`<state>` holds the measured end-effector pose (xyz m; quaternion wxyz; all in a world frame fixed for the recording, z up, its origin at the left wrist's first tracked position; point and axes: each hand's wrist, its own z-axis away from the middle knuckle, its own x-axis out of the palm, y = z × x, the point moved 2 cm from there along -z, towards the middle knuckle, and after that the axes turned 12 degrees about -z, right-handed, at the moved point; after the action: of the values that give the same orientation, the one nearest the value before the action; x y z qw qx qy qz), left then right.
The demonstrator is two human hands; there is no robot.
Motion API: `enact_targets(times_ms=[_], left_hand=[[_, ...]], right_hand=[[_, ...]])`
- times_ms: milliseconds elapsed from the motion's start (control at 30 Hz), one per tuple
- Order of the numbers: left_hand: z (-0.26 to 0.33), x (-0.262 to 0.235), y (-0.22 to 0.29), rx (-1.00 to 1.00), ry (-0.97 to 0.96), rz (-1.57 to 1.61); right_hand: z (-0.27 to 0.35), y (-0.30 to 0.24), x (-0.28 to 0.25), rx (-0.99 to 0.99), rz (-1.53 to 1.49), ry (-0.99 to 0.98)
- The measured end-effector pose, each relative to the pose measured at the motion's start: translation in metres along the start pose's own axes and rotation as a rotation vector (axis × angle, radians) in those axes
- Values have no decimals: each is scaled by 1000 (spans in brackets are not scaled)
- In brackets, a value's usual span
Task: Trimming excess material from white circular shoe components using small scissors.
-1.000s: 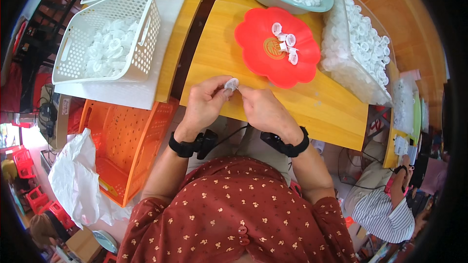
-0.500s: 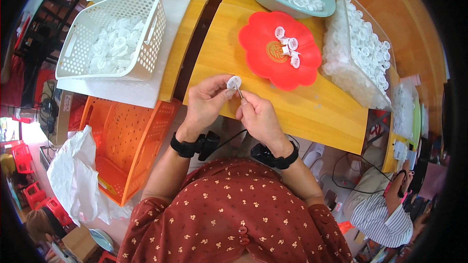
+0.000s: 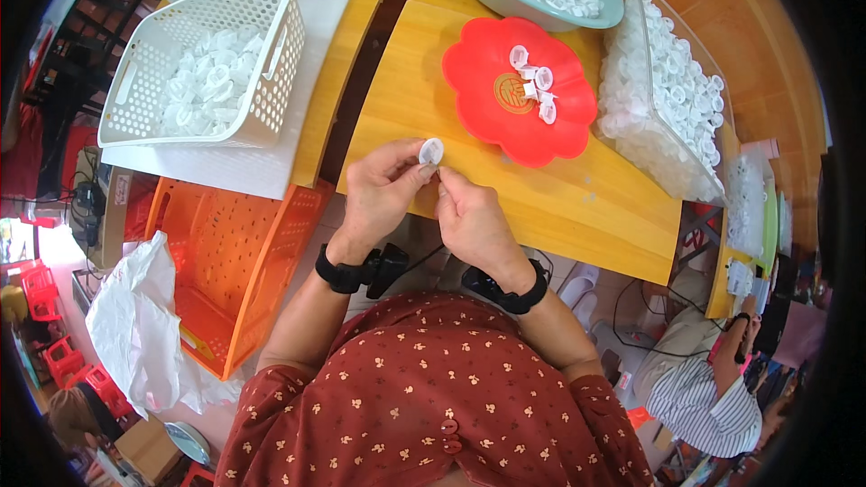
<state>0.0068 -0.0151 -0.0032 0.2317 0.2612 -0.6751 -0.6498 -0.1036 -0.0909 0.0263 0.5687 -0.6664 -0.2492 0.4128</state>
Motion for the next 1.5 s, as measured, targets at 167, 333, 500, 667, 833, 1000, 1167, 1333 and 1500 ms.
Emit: enact_targets(times_ms=[167,333,500,667,833,1000,1167,1333,1500], left_hand=[[2,3,5,88,24,-199],[1,3,4,132,-9,-257],[0,4,5,18,-63,-290],[0,2,5,21,-76,-71],[-2,1,0,56,-98,-51],[-4,1,-1,35,-85,-5],[-4,-2,-2,9,-87,14],[2,-4,11,34,39,6],[-5,-48,70,556,595,-340]], right_hand=[[0,-8,-3,-118,463,-48],[-2,-36,-3,-181,979,-313],[-1,-35,-6,-189,993,-291],[9,-8,-10,-196,740,-131],[17,4,-15,-202,479,46],[15,9,-18,-219,403,93],[17,14,-21,-228,268,133],[21,17,-27,-207,-33,182],[27,21,-31,-258,-67,209]])
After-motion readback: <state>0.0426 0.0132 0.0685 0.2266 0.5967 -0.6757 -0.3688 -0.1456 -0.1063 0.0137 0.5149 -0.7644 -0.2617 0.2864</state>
